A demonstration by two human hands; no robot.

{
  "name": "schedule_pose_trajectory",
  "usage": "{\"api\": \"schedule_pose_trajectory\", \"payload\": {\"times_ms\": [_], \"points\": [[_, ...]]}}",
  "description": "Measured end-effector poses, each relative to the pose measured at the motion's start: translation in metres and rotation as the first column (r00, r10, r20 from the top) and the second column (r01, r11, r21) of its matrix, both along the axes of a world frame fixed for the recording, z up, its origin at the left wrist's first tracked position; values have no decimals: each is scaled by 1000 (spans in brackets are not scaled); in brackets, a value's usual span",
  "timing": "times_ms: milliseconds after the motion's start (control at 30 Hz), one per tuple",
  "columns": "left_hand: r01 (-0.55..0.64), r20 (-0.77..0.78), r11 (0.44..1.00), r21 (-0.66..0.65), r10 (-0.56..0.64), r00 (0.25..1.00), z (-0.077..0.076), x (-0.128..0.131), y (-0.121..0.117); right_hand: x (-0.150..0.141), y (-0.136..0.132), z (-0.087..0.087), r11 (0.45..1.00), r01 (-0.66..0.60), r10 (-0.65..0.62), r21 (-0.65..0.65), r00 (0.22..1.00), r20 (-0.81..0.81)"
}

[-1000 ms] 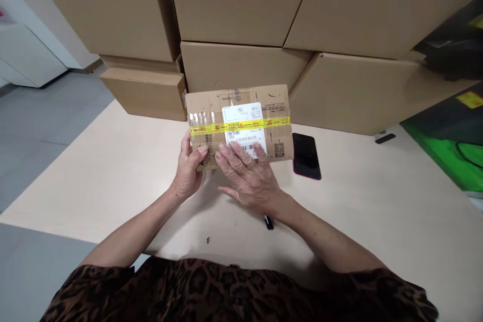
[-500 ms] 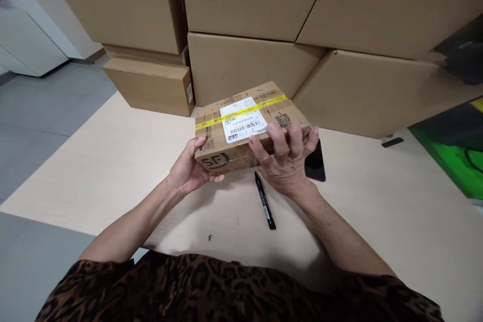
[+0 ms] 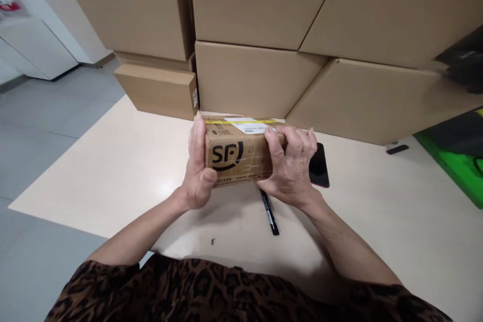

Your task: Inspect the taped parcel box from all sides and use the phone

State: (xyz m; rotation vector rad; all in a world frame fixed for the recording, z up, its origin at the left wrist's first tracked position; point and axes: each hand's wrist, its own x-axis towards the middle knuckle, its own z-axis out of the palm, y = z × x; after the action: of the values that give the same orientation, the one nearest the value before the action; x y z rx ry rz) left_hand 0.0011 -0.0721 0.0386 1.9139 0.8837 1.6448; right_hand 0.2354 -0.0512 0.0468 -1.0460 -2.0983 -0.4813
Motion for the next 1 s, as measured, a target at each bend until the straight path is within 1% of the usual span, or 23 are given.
{"api": "schedule_pose_trajectory", "payload": {"times_ms": [67, 133, 200, 267, 333, 400, 467, 500, 567, 633, 667, 700, 733, 767, 800, 833, 867, 900, 933, 967, 1000], "points": [[6, -218, 979, 203, 39, 975, 5, -4, -5, 1, -1, 2, 1000, -23, 23, -6, 1000, -5], [47, -345, 936, 349, 82, 935, 9, -6, -7, 3, -1, 5, 999, -44, 43, -18, 999, -10], [97, -373, 890, 445, 86, 924, 10, -9, -5, 5, -1, 9, 998, -54, 54, -28, 998, -15], [142, -367, 877, 458, 41, 929, 8, -14, 2, 8, -2, 15, 997, -56, 54, -53, 998, -36], [154, -384, 908, 389, 8, 923, 5, -26, 14, 12, -3, 21, 992, -70, 63, -101, 995, -70], [152, -455, 943, 295, -1, 891, 1, -43, 29, 18, -3, 24, 981, -108, 90, -163, 989, -113], [141, -480, 971, 192, -32, 877, -3, -61, 44, 24, -1, 26, 960, -154, 118, -233, 980, -163], [137, -466, 981, 139, -57, 883, -7, -69, 50, 27, 0, 26, 945, -178, 127, -274, 973, -193], [138, -390, 990, 31, -115, 914, -15, -78, 59, 34, 4, 27, 903, -225, 127, -367, 954, -271], [163, -199, 985, -53, -171, 965, -24, -75, 62, 39, 8, 28, 836, -289, 101, -466, 916, -388], [190, -70, 978, -91, -196, 978, -28, -69, 61, 40, 10, 29, 791, -340, 79, -509, 881, -466], [226, 61, 965, -133, -220, 974, -32, -61, 58, 40, 11, 30, 739, -407, 54, -537, 830, -555], [274, 178, 945, -176, -244, 953, -34, -52, 55, 38, 12, 31, 683, -486, 25, -546, 762, -647], [332, 251, 913, -235, -273, 929, -35, -41, 50, 35, 12, 31, 627, -568, -8, -534, 680, -733], [376, 287, 883, -281, -297, 911, -34, -30, 45, 31, 12, 31, 578, -642, -44, -503, 591, -805], [399, 311, 864, -307, -305, 900, -31, -21, 39, 26, 12, 30, 540, -701, -78, -467, 510, -856], [415, 331, 848, -329, -308, 892, -28, -13, 34, 22, 11, 28, 513, -742, -106, -432, 444, -890], [415, 336, 835, -361, -299, 893, -24, -6, 29, 17, 10, 26, 494, -769, -126, -405, 398, -909], [410, 343, 826, -386, -284, 895, -21, -1, 24, 14, 10, 23, 480, -787, -135, -389, 372, -919], [405, 353, 815, -414, -266, 897, -17, 3, 21, 11, 10, 20, 469, -797, -135, -381, 362, -923], [397, 369, 806, -439, -241, 898, -14, 6, 18, 9, 10, 16, 465, -798, -129, -384, 368, -921]]}}
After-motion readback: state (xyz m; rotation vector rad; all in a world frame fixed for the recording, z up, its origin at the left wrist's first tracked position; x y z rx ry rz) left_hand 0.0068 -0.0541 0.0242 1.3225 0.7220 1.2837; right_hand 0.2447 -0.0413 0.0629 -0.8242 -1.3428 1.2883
